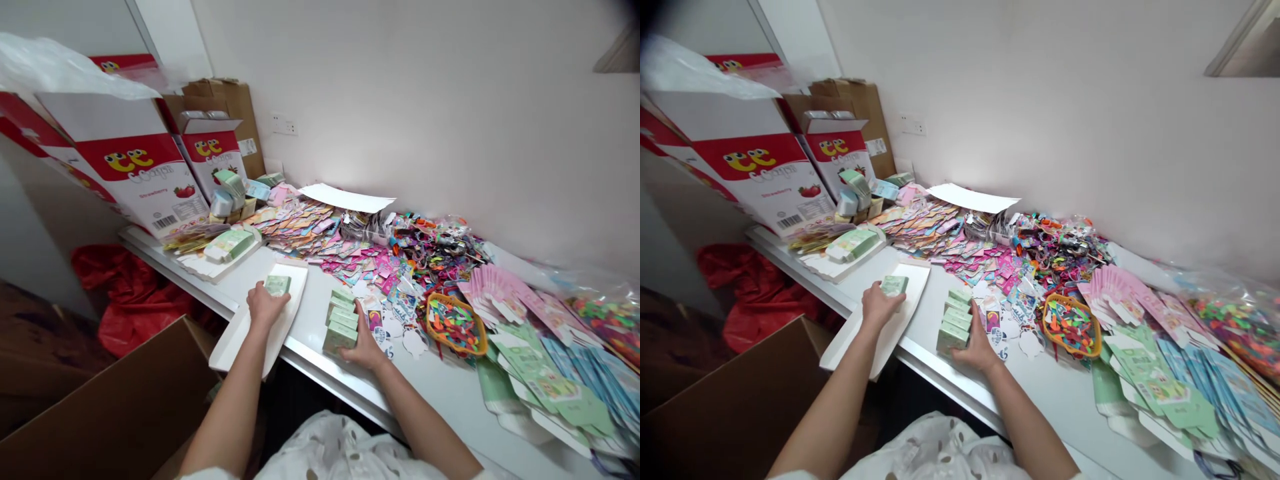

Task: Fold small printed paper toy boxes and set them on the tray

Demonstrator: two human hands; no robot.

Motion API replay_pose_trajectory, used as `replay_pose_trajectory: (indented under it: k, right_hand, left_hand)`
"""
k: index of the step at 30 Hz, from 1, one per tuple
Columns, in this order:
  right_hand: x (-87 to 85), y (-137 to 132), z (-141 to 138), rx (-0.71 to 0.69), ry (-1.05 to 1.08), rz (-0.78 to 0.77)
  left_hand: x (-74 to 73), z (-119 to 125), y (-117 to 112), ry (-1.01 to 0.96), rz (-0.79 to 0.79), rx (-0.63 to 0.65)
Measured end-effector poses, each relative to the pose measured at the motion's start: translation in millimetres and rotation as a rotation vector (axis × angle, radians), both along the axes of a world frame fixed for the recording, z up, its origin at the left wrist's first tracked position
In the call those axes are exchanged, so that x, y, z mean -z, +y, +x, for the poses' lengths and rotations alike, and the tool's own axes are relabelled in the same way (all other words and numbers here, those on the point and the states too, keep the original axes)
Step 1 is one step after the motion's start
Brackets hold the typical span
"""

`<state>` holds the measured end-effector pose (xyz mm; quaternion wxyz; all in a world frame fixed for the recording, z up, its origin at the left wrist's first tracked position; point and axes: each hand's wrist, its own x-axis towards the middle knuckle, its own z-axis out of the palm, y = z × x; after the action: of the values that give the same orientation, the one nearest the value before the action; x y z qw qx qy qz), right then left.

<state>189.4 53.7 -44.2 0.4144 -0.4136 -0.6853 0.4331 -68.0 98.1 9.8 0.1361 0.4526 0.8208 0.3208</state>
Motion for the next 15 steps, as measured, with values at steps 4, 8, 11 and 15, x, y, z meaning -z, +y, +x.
replay_pose_trajectory:
  k: [4,8,11,15]
  right_hand:
    - [0.7,4.9,-3.4,0.006,0.041,-0.011]
    - [2.4,10.9,0.1,-0.056,0.035,0.046]
    - [1.1,16.8,11.4,-0.199,-0.049,0.042]
    - [-5.8,22.8,23.3,-0.369,-0.145,0.003]
  left_hand:
    - [9.9,47.2,-51.4,-0.368,0.383,0.336]
    - [46.7,87.3,-91.8,-0.577,0.358,0.442]
    - [66.8,93.3,-92.2,-0.542,0.340,0.505]
    - [67.1,82.4,-74.9,-0.640,0.328,0.689]
